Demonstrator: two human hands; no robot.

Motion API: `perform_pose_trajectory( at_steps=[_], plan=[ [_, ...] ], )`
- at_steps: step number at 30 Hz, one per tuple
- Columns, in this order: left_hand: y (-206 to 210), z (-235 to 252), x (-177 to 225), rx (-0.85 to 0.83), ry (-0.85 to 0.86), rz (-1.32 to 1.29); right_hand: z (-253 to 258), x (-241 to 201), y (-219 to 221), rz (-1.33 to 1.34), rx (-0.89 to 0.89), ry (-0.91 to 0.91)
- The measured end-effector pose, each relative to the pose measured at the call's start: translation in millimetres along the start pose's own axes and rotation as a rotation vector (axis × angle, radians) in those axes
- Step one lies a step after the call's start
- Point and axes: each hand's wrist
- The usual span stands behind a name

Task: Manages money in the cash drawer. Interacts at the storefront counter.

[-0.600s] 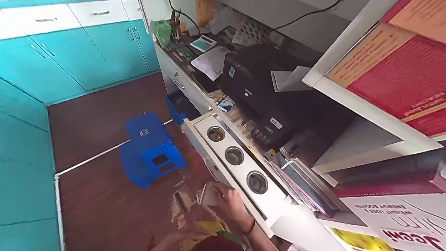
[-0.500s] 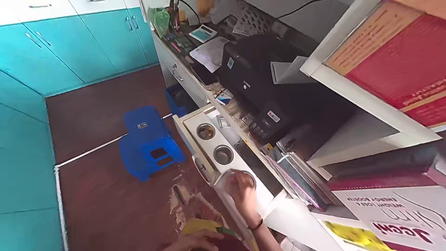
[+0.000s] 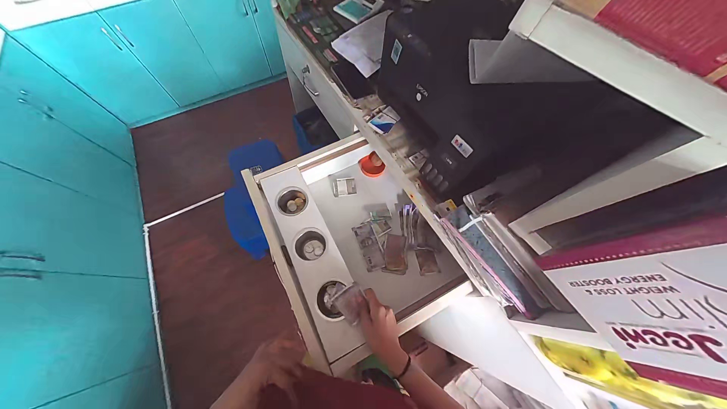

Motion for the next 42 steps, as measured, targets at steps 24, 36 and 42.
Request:
perform_pose_trajectory(
  at_steps=[24, 36, 42],
  plan=[
    [49.7, 35.7, -35.4, 0.387, -0.110, 0.003, 126.0, 6.1, -90.2, -0.041, 0.037, 0.139],
    [40.4, 30.1, -49.5, 0.532, 0.023, -0.382, 147.8, 14.7, -42.3, -0.657, -0.390, 0.025],
    [44.0, 48.1, -42.6, 0.713, -0.026, -0.417, 91.0, -11.3, -57.7, -0.121, -0.360, -0.286]
  ],
)
Point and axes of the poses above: each hand's wrist, its own z-axis towards the middle knuckle, its own y-axis out of the palm, x = y × z, and after that the axes turned 2 degrees about -y, right-handed
